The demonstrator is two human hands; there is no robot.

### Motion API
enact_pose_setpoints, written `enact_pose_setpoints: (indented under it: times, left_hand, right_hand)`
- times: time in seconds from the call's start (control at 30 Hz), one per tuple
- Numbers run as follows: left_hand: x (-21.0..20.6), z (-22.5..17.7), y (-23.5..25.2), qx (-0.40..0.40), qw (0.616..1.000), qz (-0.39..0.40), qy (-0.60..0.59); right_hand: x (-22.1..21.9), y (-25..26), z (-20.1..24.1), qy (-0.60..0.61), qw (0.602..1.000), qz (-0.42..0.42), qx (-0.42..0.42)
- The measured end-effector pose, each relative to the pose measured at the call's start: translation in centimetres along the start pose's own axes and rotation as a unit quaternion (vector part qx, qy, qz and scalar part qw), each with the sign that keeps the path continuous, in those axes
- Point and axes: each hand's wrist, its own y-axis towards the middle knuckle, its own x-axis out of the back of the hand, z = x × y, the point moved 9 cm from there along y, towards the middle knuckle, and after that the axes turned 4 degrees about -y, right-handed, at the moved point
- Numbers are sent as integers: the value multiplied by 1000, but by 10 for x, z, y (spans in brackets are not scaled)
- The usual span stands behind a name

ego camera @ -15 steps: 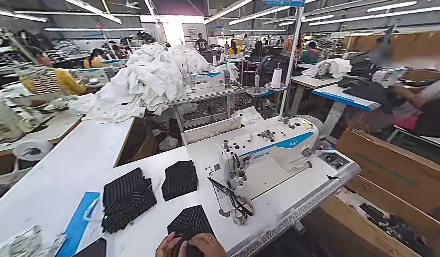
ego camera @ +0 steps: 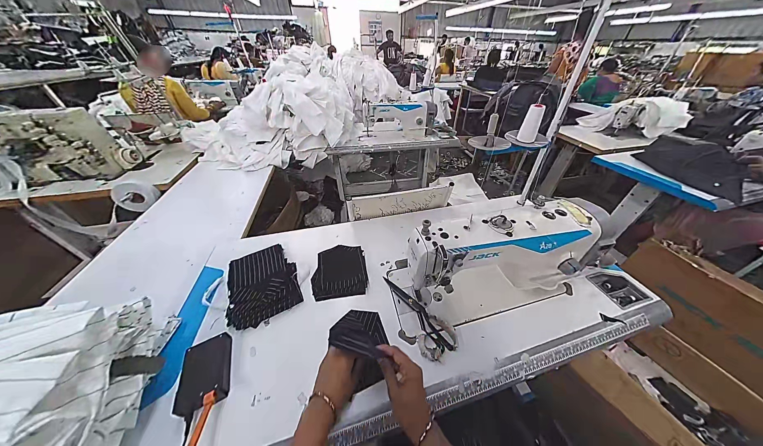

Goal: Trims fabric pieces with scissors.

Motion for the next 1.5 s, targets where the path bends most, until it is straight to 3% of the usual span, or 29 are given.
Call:
enact_pose_setpoints:
  times: [0.13,0.27,0.4,0.53,0.7,0.8,0.9,1.0,1.1,1.33,1.43,1.5]
  left_hand:
    - [-1,8,21,38,995,82,34]
    - [-6,9,29,-28,998,51,-15]
    - [-15,15,20,-22,990,135,40]
    - [-13,29,-8,-11,986,153,68]
    - [-3,29,-23,13,988,133,71]
    - [-4,11,-18,-23,993,109,50]
    - [-18,1,-13,-77,986,147,28]
    - [-20,6,-11,-76,982,166,41]
    - [-13,20,-9,-53,983,169,54]
    - [4,50,-27,-29,983,167,76]
    - [6,53,-35,-19,982,168,82]
    - [5,49,-36,-5,983,167,80]
  right_hand:
    - [48,12,14,-16,998,-64,-8]
    - [84,13,-8,-41,993,-94,-56]
    - [105,2,-26,-62,985,-97,-126]
    - [123,-10,-35,-115,982,-68,-136]
    - [128,21,-23,-282,958,-23,46]
    - [112,44,-34,-342,937,61,27]
    - [107,58,-45,-386,917,102,4]
    - [115,59,-47,-399,908,126,-31]
    - [114,49,-35,-397,908,119,59]
    - [114,32,-43,-415,888,195,-31]
    - [124,33,-42,-479,848,221,-52]
    - [134,32,-43,-532,800,253,-111]
